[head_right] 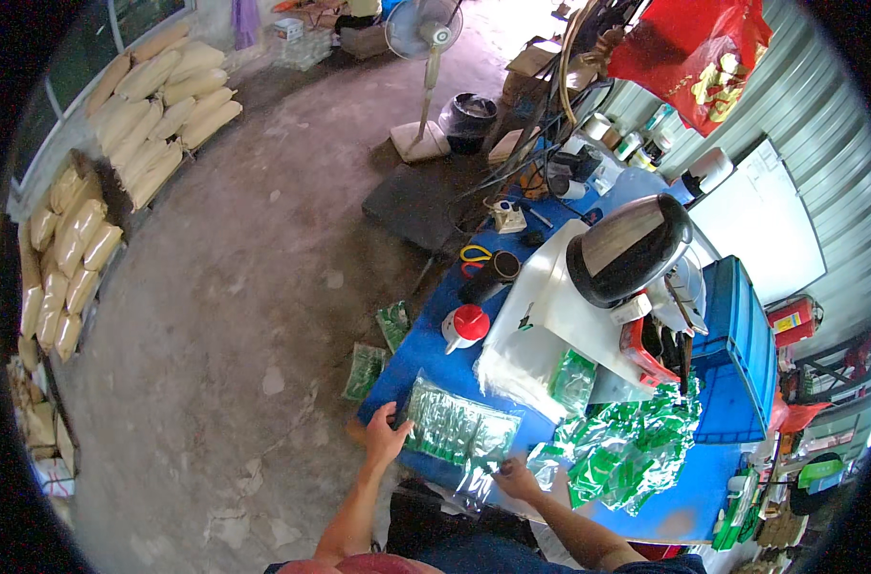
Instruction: The person is sorting small green plastic packets and placing them into larger clear plastic bags on a workbench.
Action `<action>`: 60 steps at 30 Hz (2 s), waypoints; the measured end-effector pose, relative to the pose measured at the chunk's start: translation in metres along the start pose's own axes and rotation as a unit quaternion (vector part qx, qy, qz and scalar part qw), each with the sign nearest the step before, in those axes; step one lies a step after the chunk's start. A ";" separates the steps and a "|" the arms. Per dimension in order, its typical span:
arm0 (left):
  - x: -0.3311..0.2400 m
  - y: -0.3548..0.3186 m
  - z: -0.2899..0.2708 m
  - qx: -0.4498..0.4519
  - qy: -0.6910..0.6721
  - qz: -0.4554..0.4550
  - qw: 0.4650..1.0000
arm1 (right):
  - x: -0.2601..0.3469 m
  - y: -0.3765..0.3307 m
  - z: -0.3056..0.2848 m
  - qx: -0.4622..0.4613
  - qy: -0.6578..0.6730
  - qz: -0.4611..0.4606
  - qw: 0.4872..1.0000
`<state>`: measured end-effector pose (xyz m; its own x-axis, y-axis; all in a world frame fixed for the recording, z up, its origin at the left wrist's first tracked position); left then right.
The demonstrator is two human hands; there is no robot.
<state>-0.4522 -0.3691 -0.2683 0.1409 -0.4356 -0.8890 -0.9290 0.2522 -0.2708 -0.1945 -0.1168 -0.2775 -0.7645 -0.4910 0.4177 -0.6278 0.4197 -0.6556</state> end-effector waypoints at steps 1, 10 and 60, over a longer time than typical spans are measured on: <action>0.001 -0.002 -0.002 -0.017 -0.003 0.005 1.000 | -0.007 -0.001 -0.003 0.001 0.012 -0.001 1.000; -0.045 -0.035 -0.002 -0.072 -0.011 0.075 0.995 | -0.058 -0.035 -0.040 -0.044 -0.050 0.073 0.995; 0.151 -0.116 -0.142 0.721 -0.070 -0.060 0.687 | -0.021 -0.198 0.060 0.342 -0.027 0.092 0.935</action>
<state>-0.3712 -0.5865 -0.3185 0.3125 -0.4662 -0.8277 0.3820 0.8594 -0.3398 -0.0453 -0.2350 -0.1945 -0.8307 -0.5033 0.2380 -0.2317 -0.0762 -0.9698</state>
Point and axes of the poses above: each hand's wrist, its own y-axis towards the middle knuckle, its own z-axis out of the palm, x = y × z, the point moved 2 cm from there along y, towards the middle knuckle, and after that the axes turned 1 degree about -y, right-handed, at the moved point
